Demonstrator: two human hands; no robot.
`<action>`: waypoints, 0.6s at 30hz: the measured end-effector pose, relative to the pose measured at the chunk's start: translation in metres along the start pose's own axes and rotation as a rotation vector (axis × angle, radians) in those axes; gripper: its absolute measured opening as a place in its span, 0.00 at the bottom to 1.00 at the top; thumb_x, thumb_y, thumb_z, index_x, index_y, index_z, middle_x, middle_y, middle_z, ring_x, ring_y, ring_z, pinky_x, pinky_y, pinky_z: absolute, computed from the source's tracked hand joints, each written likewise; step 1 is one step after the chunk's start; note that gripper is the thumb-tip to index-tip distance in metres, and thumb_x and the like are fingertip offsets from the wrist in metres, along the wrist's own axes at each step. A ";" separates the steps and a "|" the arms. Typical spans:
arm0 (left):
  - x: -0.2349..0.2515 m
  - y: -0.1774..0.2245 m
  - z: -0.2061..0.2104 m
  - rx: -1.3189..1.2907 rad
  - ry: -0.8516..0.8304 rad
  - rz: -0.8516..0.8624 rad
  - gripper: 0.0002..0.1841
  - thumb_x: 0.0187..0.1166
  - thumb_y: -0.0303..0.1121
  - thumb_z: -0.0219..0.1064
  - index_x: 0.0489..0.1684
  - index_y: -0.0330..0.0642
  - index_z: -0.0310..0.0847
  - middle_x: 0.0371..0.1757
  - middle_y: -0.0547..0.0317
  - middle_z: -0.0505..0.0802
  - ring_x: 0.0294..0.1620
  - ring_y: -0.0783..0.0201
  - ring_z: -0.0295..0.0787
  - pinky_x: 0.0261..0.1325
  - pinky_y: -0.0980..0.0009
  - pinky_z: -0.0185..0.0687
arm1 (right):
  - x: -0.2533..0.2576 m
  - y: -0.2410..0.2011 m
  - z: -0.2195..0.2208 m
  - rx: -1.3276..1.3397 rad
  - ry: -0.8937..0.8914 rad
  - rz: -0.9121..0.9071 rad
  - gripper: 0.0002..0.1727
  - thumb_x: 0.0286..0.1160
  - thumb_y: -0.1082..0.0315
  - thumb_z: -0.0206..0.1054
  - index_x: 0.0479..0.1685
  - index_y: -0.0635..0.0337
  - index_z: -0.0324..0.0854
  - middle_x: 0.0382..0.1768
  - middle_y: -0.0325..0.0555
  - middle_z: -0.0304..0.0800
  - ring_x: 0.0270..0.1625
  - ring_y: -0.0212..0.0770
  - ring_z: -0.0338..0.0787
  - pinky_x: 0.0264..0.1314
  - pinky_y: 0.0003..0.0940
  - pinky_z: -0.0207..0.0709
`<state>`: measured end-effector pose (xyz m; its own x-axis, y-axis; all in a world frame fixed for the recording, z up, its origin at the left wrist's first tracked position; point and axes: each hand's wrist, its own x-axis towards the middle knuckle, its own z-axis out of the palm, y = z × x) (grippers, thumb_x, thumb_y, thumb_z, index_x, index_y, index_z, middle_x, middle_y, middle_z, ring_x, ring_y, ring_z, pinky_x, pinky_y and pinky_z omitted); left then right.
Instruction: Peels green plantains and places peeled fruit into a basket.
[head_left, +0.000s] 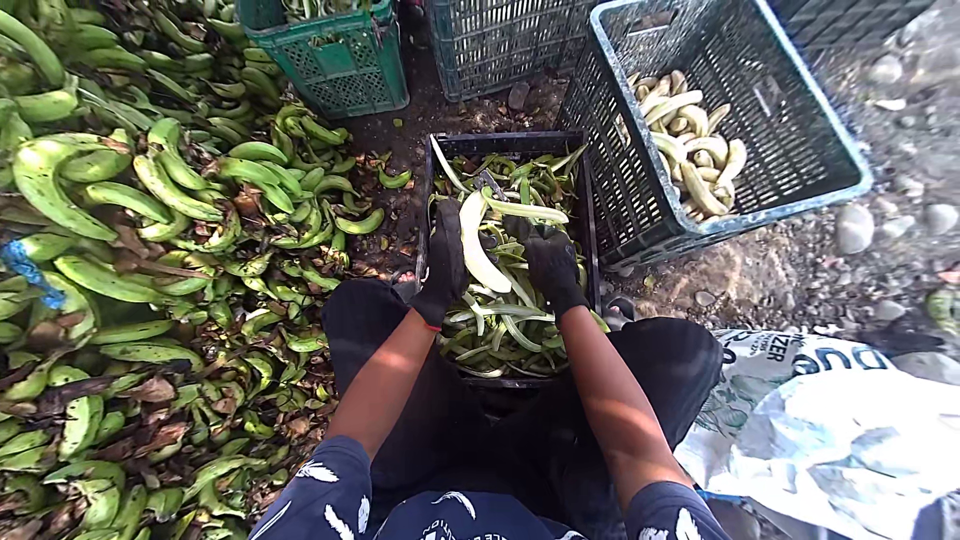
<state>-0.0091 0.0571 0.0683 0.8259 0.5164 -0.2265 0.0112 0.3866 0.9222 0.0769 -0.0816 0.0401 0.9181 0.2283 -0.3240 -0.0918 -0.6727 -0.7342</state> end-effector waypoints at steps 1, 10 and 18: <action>-0.002 0.000 0.000 -0.053 -0.021 -0.001 0.27 0.94 0.54 0.31 0.62 0.43 0.69 0.26 0.57 0.87 0.22 0.62 0.88 0.25 0.65 0.89 | 0.006 0.009 -0.004 -0.004 -0.004 0.024 0.31 0.89 0.41 0.50 0.45 0.59 0.88 0.39 0.54 0.91 0.45 0.54 0.90 0.51 0.62 0.78; 0.009 0.010 -0.021 -0.319 -0.213 -0.164 0.34 0.92 0.56 0.23 0.65 0.45 0.74 0.48 0.50 0.93 0.30 0.63 0.90 0.27 0.71 0.85 | -0.002 -0.003 -0.034 -0.125 0.029 -0.084 0.35 0.86 0.37 0.52 0.52 0.63 0.87 0.46 0.61 0.90 0.53 0.60 0.89 0.57 0.66 0.75; -0.003 0.002 -0.019 -0.059 -0.158 -0.174 0.26 0.94 0.54 0.34 0.73 0.49 0.68 0.44 0.55 0.91 0.27 0.66 0.86 0.26 0.70 0.84 | 0.010 0.012 -0.016 -0.147 -0.025 -0.012 0.33 0.88 0.40 0.50 0.48 0.62 0.86 0.44 0.60 0.90 0.53 0.61 0.89 0.54 0.68 0.76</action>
<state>-0.0222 0.0715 0.0651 0.8926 0.3136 -0.3238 0.1316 0.5058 0.8526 0.0909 -0.0989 0.0376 0.9089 0.2531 -0.3315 -0.0216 -0.7653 -0.6433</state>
